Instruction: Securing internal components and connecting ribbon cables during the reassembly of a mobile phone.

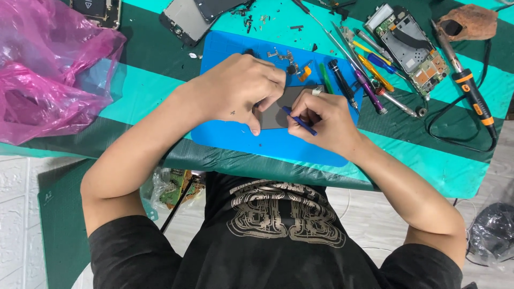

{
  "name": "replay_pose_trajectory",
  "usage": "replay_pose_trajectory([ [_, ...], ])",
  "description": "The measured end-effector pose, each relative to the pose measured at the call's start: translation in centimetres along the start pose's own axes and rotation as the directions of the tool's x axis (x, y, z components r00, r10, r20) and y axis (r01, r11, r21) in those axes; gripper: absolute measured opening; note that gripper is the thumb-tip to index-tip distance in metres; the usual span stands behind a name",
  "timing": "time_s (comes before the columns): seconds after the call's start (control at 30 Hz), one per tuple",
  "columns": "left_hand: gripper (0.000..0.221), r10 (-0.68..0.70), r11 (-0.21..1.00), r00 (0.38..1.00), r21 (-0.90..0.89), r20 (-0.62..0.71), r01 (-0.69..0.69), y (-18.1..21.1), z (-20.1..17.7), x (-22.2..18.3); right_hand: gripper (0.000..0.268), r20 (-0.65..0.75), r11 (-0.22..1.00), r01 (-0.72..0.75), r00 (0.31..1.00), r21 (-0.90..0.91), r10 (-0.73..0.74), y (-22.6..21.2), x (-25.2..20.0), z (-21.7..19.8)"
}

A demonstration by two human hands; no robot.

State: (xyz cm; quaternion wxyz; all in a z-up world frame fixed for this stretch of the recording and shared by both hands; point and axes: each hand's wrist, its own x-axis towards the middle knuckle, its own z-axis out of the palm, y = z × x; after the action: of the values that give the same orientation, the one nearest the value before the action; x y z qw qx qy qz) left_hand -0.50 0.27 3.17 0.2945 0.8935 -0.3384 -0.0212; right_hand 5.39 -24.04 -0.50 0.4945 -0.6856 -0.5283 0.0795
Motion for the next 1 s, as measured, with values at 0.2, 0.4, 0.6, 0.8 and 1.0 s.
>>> replay_pose_trajectory([
  [0.2, 0.066, -0.001, 0.998, 0.999, 0.057, 0.033, 0.0, -2.2, 2.4, -0.2, 0.019, 0.123, 0.997, -0.035, 0.991, -0.076, 0.044, 0.7, -1.0, -0.4],
  [0.4, 0.066, 0.012, 0.998, 0.999, 0.062, 0.041, -0.014, -2.2, 2.4, -0.2, 0.019, 0.128, 0.999, -0.028, 0.991, -0.038, 0.033, 0.9, -1.1, -0.5],
  [0.6, 0.068, 0.027, 0.997, 0.999, 0.066, 0.032, -0.03, -2.2, 2.5, -0.4, 0.017, 0.071, 0.994, -0.104, 0.992, -0.028, 0.106, 0.5, -0.9, -0.7],
  [0.8, 0.068, 0.038, 0.996, 0.999, 0.085, 0.023, -0.04, -2.4, 2.8, -0.4, 0.017, 0.101, 0.993, -0.112, 0.988, -0.038, 0.116, 0.5, -0.7, -0.9],
  [1.0, 0.067, 0.022, 0.997, 0.999, 0.073, 0.034, -0.025, -2.0, 2.4, -0.4, 0.018, 0.096, 0.996, -0.065, 0.993, -0.06, 0.07, 0.7, -0.8, -0.8],
])
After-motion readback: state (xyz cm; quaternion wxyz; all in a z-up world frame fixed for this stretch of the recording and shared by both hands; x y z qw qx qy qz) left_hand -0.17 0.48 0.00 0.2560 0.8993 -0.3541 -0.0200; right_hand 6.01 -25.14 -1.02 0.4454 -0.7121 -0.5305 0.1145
